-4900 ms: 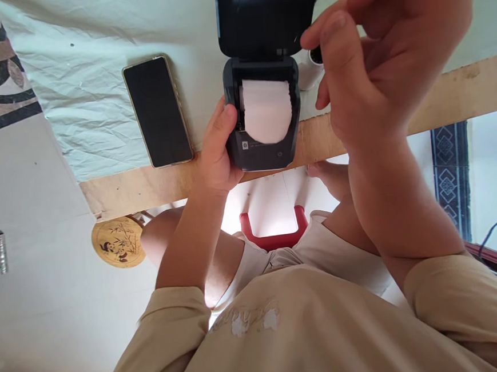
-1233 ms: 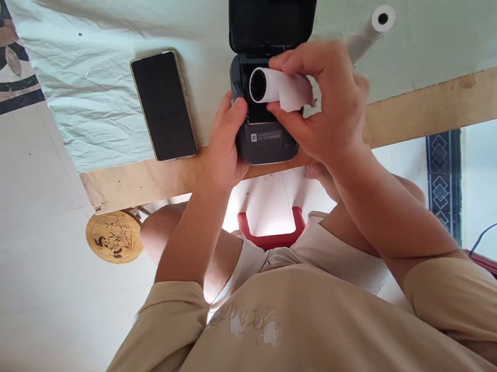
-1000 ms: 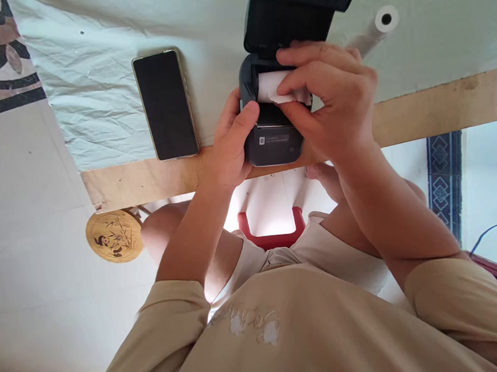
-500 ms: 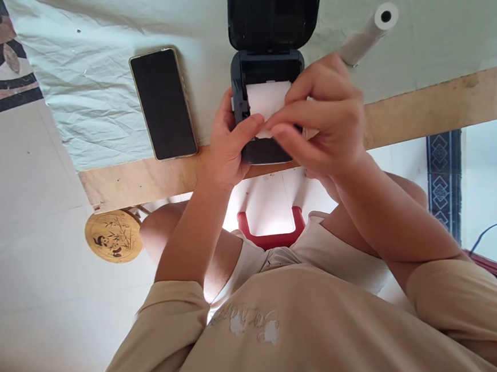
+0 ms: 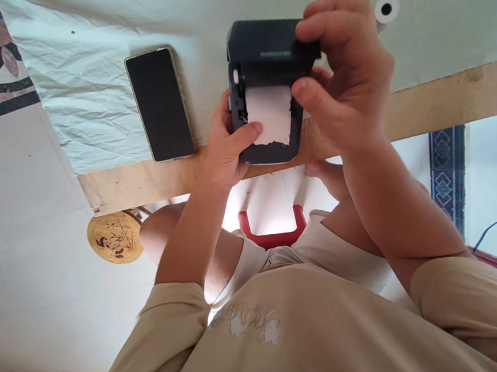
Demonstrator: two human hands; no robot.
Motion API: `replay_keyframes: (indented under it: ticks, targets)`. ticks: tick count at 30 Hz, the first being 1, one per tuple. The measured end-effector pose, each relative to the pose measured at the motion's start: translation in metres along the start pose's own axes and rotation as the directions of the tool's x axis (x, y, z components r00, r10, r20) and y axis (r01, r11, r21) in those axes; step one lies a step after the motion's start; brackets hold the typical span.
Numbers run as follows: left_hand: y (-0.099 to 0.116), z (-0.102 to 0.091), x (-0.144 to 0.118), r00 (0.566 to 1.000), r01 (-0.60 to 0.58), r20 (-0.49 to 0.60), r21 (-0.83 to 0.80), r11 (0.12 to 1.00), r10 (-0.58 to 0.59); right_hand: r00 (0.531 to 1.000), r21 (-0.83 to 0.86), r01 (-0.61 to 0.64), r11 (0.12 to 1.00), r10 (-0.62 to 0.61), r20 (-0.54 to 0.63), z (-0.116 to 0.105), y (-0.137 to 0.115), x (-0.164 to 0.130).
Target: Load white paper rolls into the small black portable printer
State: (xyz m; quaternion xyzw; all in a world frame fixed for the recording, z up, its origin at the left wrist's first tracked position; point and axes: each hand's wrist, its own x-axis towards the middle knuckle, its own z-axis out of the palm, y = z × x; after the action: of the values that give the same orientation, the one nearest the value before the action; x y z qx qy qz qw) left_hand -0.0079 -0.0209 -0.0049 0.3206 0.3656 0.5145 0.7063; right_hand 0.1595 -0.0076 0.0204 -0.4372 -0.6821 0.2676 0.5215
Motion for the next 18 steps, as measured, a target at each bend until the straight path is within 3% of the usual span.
replay_keyframes:
  ticks: [3,11,18]
  targets:
    - [-0.001,0.001,0.0,0.998,0.018,-0.062,-0.001,1.0,-0.018,0.997,-0.041,-0.014,0.999,0.017,0.073,-0.003,0.0,-0.004]
    - [-0.003,0.0,0.001,1.0,-0.023,0.017,-0.043,0.999,0.024,0.985,-0.149,0.023,0.989,0.003,0.17,-0.005,0.004,-0.01]
    - [0.002,0.001,-0.003,0.998,-0.024,0.067,0.028,0.999,0.022,0.987,0.058,-0.057,0.997,0.048,0.156,0.002,0.001,-0.013]
